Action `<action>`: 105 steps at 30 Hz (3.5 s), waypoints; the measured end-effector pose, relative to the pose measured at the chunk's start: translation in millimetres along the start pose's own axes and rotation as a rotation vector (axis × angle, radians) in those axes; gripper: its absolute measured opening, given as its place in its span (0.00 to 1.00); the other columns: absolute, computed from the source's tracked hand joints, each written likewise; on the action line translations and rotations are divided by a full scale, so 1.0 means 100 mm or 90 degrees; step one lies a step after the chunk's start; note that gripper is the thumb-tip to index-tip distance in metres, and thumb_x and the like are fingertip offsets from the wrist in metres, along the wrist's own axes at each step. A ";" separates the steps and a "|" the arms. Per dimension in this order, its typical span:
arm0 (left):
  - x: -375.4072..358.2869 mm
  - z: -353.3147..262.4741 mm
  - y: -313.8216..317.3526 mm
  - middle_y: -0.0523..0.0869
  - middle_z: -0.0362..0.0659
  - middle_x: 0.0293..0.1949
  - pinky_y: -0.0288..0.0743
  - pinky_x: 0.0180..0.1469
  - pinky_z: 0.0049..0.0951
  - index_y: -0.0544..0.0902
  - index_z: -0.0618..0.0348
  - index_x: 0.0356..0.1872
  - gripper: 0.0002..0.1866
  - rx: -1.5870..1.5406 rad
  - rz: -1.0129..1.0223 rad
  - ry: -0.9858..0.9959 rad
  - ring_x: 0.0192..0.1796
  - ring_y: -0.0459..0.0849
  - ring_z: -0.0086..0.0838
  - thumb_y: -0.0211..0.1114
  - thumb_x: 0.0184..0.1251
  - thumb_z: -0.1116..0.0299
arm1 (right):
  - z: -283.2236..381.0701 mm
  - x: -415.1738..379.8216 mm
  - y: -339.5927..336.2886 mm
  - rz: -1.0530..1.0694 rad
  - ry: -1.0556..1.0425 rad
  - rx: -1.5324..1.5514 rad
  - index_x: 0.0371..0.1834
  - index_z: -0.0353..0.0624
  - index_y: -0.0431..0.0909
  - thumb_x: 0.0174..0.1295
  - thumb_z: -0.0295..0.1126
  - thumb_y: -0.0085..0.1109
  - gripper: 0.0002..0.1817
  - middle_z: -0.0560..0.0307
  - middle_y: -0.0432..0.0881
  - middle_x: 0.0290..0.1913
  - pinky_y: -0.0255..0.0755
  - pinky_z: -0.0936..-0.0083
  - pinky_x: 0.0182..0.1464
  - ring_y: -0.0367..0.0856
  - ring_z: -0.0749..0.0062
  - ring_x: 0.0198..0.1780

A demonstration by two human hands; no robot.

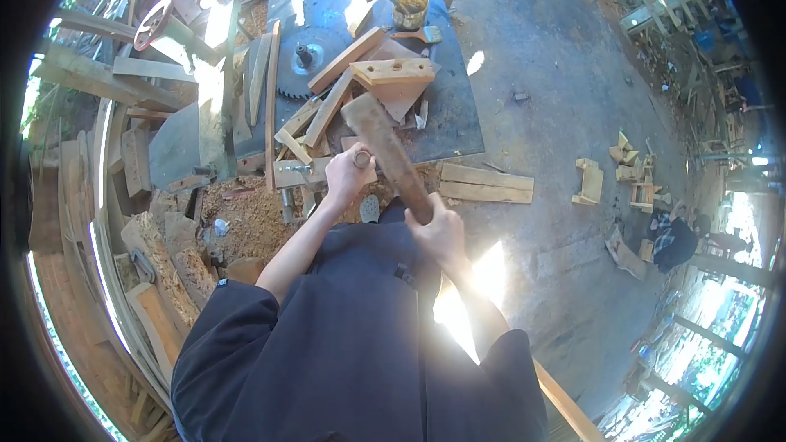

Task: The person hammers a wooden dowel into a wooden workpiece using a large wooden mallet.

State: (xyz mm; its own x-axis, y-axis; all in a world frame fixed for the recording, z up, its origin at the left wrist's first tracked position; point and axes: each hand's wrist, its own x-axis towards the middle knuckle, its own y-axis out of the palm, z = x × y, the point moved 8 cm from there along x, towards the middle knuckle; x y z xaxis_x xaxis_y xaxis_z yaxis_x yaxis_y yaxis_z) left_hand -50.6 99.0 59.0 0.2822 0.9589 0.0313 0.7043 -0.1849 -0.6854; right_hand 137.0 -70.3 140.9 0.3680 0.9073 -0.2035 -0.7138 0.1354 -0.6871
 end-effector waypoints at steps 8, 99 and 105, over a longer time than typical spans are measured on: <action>-0.15 0.79 -0.15 0.96 0.52 0.54 0.84 0.63 0.37 0.91 0.58 0.46 0.08 -0.334 -0.050 -0.046 0.61 0.93 0.38 0.78 0.70 0.72 | -0.50 0.23 0.03 0.080 0.154 -0.083 0.56 0.41 0.85 0.63 0.53 0.73 0.28 0.38 0.94 0.45 0.85 0.50 0.57 0.93 0.41 0.52; -0.19 0.77 1.05 0.81 0.54 0.54 0.87 0.37 0.46 0.79 0.68 0.57 0.20 0.244 0.036 -0.072 0.36 0.93 0.47 0.69 0.64 0.77 | -1.69 0.93 0.27 0.303 0.236 -0.118 0.49 0.33 0.85 0.64 0.53 0.76 0.30 0.51 0.88 0.26 0.83 0.67 0.29 0.89 0.67 0.22; -0.21 0.81 0.93 0.82 0.53 0.57 0.88 0.42 0.46 0.79 0.68 0.63 0.22 0.227 -0.089 -0.105 0.40 0.94 0.49 0.66 0.67 0.78 | -1.85 0.82 0.21 0.310 0.255 -0.145 0.47 0.31 0.85 0.66 0.53 0.76 0.30 0.51 0.88 0.25 0.83 0.66 0.29 0.89 0.66 0.22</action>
State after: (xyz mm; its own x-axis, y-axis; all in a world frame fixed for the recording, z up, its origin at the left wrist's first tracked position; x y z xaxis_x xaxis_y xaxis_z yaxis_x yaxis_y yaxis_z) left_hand -43.6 79.2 -63.9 0.0703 0.9965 0.0448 0.4508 0.0084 -0.8926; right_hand 262.6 -66.3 -19.0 0.2604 0.6198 -0.7404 -0.7266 -0.3792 -0.5729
